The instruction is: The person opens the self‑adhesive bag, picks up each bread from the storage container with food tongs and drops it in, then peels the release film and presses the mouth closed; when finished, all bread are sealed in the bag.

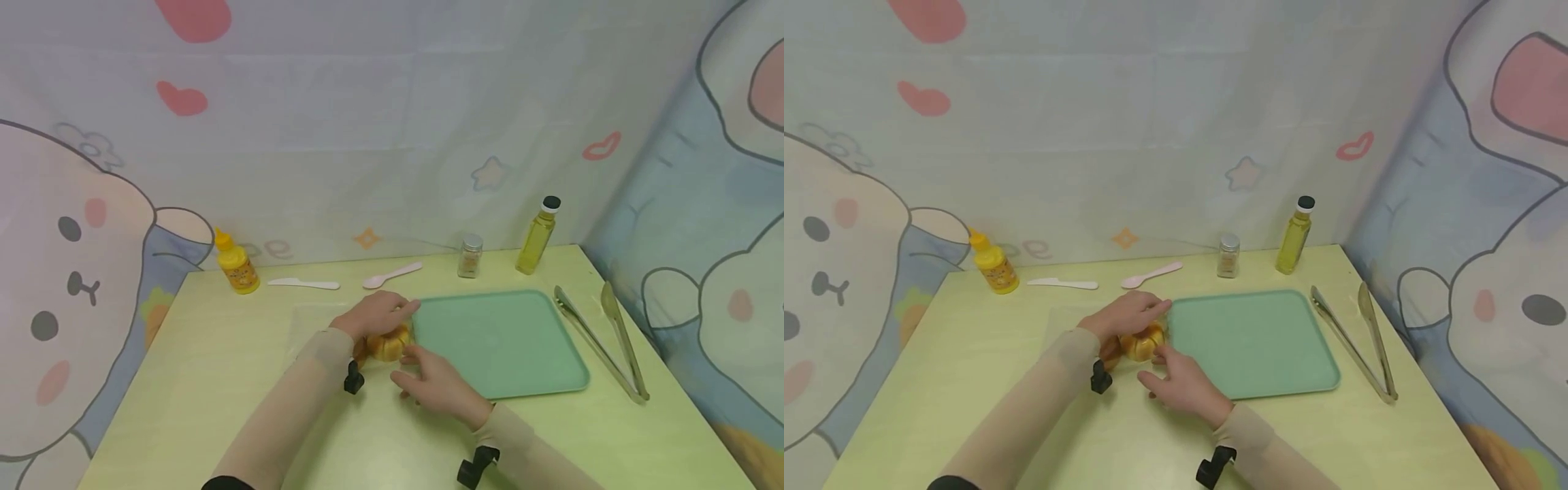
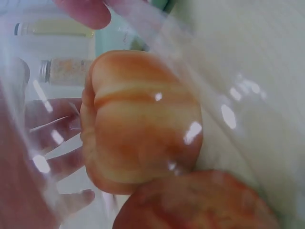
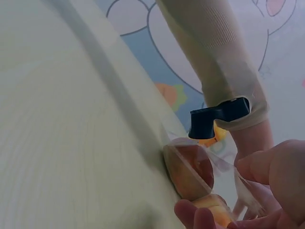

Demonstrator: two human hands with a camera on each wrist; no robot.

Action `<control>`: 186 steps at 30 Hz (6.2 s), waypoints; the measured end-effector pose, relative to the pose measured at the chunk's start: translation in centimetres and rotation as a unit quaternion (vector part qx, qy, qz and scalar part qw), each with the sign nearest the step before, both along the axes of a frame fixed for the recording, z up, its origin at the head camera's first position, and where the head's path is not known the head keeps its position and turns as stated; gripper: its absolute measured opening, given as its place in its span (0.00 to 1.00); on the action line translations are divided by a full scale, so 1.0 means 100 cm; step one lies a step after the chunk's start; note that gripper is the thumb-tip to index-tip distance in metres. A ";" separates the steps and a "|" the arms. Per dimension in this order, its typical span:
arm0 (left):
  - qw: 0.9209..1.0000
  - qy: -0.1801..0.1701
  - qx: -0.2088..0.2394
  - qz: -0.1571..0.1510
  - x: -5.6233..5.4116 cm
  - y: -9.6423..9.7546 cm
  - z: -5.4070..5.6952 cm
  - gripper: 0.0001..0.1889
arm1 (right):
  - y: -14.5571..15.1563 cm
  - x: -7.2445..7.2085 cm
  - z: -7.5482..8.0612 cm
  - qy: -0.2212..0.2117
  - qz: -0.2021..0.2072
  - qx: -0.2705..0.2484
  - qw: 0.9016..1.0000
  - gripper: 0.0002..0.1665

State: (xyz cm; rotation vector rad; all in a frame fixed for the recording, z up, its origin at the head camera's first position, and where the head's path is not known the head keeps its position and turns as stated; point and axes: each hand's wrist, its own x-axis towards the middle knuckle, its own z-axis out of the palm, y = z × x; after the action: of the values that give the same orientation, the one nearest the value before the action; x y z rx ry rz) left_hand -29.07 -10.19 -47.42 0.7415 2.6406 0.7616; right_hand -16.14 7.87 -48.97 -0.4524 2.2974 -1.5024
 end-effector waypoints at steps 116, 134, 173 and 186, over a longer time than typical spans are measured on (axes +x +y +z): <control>0.836 0.505 0.170 -0.128 0.091 -0.010 0.071 0.13 | 0.010 -0.060 0.091 0.269 -0.141 -0.171 0.937 0.09; 0.802 0.542 0.251 -0.033 0.078 0.006 0.081 0.19 | 0.012 -0.061 0.092 0.355 -0.062 -0.168 0.918 0.10; 0.831 0.481 0.269 0.076 0.065 0.024 0.077 0.04 | 0.010 -0.060 0.089 0.443 -0.067 -0.085 0.890 0.10; 0.795 0.535 0.281 0.050 0.062 0.018 0.080 0.04 | 0.009 -0.059 0.091 0.479 -0.064 -0.043 0.874 0.12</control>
State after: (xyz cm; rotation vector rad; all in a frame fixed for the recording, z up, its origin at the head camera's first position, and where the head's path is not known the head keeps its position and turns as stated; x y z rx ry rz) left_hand -22.82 -8.36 -39.37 1.5768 3.4436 1.5601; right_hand -22.07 8.81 -39.87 -1.3457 3.0112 -1.6708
